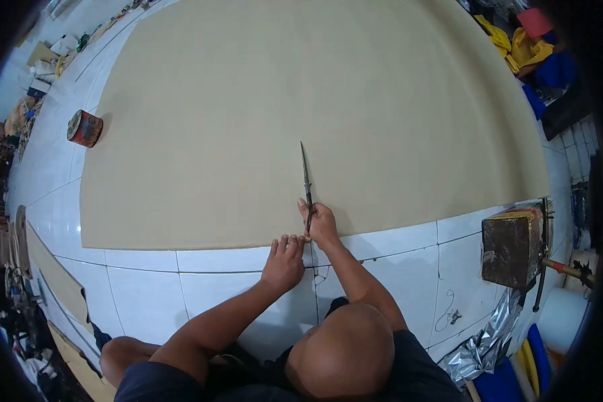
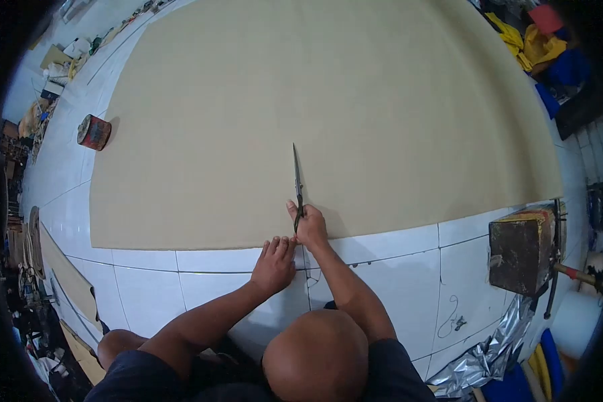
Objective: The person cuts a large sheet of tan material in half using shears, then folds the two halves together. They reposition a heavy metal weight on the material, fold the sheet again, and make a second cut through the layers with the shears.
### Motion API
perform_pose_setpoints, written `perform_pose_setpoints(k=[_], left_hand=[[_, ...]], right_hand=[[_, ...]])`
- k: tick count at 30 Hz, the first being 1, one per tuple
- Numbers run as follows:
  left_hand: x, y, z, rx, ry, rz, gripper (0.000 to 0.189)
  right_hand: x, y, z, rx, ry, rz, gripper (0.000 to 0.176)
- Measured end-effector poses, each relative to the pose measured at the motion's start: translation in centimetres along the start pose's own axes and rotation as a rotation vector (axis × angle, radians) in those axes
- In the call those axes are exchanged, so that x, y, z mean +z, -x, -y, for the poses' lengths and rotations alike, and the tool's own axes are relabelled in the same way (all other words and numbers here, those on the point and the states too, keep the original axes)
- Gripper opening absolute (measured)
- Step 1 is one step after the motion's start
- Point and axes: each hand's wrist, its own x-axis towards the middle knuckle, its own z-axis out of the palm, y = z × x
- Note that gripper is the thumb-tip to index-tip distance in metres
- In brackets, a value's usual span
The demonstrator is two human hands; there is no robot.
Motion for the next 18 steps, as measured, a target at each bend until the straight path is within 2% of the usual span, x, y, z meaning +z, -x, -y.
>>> perform_pose_setpoints(k=[9,12,14,18], left_hand=[[-0.2,0.2,-0.3,-0.018,-0.003,0.038,0.066],[-0.2,0.0,-0.4,-0.043,0.014,0.015,0.067],[-1.4,-0.4,-0.9,-0.090,0.095,0.093,0.070],[-3.1,-1.5,-1.7,-0.140,0.130,0.113,0.076]], right_hand=[[0.4,-4.8,4.1,0.126,-0.162,0.098,0.048],[0.9,-5.1,3.2,0.034,-0.054,0.009,0.048],[1.0,-5.5,2.5,0.016,-0.039,0.001,0.048],[1.0,-4.9,2.9,-0.009,-0.014,-0.021,0.048]])
